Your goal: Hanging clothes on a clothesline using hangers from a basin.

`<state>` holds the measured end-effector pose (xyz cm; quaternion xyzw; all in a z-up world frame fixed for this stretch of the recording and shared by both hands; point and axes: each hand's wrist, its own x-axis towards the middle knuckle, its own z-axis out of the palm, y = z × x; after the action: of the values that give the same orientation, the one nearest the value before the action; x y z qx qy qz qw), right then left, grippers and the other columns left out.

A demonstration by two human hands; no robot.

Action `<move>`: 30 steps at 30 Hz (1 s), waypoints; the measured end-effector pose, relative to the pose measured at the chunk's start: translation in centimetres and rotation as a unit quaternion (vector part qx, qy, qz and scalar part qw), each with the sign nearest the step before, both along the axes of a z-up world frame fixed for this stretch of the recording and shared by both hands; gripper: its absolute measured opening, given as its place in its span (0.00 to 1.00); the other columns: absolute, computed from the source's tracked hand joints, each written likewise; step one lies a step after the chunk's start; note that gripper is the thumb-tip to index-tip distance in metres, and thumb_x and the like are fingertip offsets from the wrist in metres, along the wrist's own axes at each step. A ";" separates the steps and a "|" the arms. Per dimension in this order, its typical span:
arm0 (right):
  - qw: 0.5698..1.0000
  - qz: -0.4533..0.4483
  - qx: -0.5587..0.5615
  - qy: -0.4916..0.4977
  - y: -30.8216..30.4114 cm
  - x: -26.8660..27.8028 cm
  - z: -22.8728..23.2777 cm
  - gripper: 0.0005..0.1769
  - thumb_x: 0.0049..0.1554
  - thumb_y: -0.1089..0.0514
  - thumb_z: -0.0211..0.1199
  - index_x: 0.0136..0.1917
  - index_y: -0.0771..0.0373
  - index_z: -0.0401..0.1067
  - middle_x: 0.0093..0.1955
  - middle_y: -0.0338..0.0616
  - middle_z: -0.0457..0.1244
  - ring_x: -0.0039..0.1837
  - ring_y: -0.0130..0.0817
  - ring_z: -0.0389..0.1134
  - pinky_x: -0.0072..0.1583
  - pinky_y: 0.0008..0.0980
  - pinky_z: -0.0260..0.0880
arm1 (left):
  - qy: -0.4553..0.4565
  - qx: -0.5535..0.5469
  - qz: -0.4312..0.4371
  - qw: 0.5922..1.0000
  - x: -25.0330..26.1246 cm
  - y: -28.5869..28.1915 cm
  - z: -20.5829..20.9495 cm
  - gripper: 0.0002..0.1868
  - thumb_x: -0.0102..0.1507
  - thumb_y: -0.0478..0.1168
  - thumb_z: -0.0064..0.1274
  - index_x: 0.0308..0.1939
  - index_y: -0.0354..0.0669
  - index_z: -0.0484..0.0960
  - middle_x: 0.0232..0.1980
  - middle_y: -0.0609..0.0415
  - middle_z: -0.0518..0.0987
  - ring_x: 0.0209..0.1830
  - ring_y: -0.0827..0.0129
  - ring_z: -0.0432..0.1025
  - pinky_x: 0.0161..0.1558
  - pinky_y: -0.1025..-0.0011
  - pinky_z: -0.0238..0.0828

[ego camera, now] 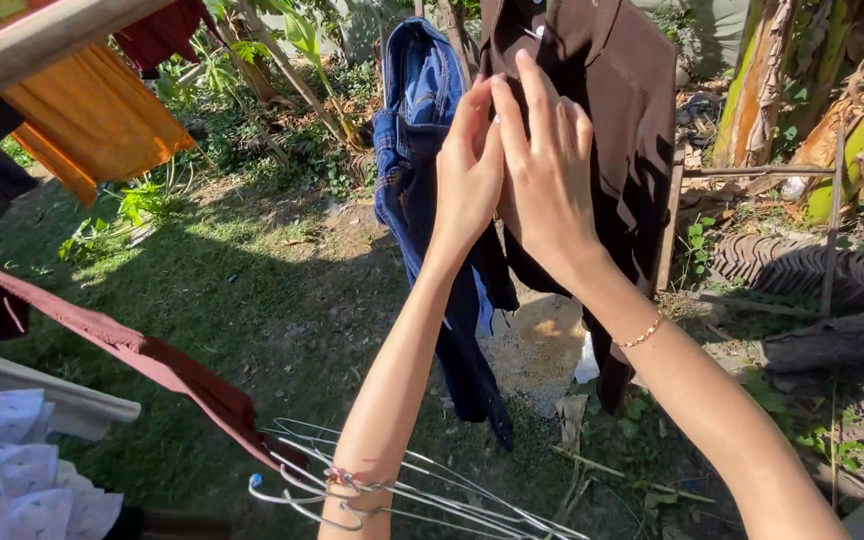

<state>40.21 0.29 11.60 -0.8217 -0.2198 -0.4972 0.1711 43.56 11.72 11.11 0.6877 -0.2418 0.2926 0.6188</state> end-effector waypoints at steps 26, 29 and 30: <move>0.642 0.613 -0.112 0.446 12.9 -73.3 -16.7 0.07 0.58 0.62 0.62 0.48 0.69 0.71 0.51 0.53 0.64 0.55 0.48 0.69 0.58 0.42 0.69 | 0.172 -0.114 0.105 0.973 -69.4 22.1 -20.6 0.16 0.77 0.45 0.44 0.62 0.44 0.80 0.54 0.54 0.87 0.51 0.70 0.83 0.54 0.71 0.79; 0.579 0.618 -0.096 0.523 12.2 -78.0 -17.9 0.08 0.60 0.60 0.62 0.49 0.68 0.70 0.49 0.50 0.65 0.53 0.42 0.71 0.56 0.39 0.71 | 0.188 -0.124 0.146 0.963 -72.9 24.1 -23.9 0.16 0.76 0.46 0.44 0.62 0.46 0.80 0.53 0.54 0.87 0.49 0.71 0.83 0.51 0.72 0.78; 0.561 0.614 -0.086 0.549 11.8 -79.3 -18.1 0.09 0.60 0.59 0.63 0.49 0.67 0.70 0.47 0.47 0.66 0.52 0.37 0.73 0.55 0.36 0.73 | 0.191 -0.128 0.151 0.961 -73.9 24.7 -24.9 0.16 0.76 0.47 0.45 0.62 0.46 0.81 0.52 0.54 0.87 0.48 0.71 0.83 0.50 0.72 0.79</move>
<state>-39.12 12.09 -6.46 -0.6137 -0.5762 0.2960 0.4514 -30.35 36.43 -13.80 0.6742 0.0269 0.2749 0.6849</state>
